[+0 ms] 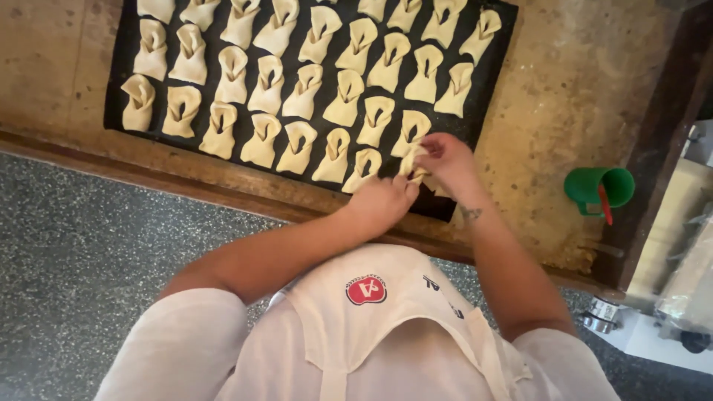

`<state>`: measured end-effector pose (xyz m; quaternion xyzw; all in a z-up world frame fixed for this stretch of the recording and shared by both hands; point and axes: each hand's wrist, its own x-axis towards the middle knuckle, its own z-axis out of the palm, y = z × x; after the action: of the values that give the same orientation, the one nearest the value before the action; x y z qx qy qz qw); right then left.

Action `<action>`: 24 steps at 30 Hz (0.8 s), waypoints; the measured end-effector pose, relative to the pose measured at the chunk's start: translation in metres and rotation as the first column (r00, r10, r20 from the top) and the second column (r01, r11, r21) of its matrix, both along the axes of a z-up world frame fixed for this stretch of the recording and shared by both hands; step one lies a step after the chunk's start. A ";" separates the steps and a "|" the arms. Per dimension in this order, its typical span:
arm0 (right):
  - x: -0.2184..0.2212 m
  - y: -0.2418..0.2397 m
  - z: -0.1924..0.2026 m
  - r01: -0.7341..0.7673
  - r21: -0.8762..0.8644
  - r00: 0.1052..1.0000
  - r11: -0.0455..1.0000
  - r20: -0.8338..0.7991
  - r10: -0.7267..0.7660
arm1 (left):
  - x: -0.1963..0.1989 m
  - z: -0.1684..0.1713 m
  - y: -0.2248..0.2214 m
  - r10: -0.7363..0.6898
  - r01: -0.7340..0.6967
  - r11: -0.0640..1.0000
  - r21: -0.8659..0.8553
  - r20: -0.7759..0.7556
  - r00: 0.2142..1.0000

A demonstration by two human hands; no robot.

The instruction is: Shaping pre-cut dough pieces into twists, arranging them on a baking tray, and brushing them with a liquid.

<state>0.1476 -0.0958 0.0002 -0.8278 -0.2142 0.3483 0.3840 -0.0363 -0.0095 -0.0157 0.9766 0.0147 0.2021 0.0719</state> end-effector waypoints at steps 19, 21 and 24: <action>0.043 0.049 -0.041 0.047 -0.281 0.983 0.959 0.181 0.005 | 0.059 -0.019 0.054 0.074 -0.159 0.954 -0.255 -0.313 0.947; 0.040 0.053 -0.027 0.122 -0.171 0.990 0.978 0.090 -0.108 | 0.066 -0.034 0.055 0.073 -0.197 0.920 -0.338 -0.345 0.936; 0.044 0.056 -0.030 0.139 -0.087 0.987 0.987 0.098 -0.130 | 0.061 -0.022 0.058 0.069 -0.194 0.925 -0.327 -0.359 0.931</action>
<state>0.1917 -0.0394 -0.0300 -0.8727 -0.1588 0.2928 0.3571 0.0250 0.0480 -0.0376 0.9640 0.1298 0.0281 0.2302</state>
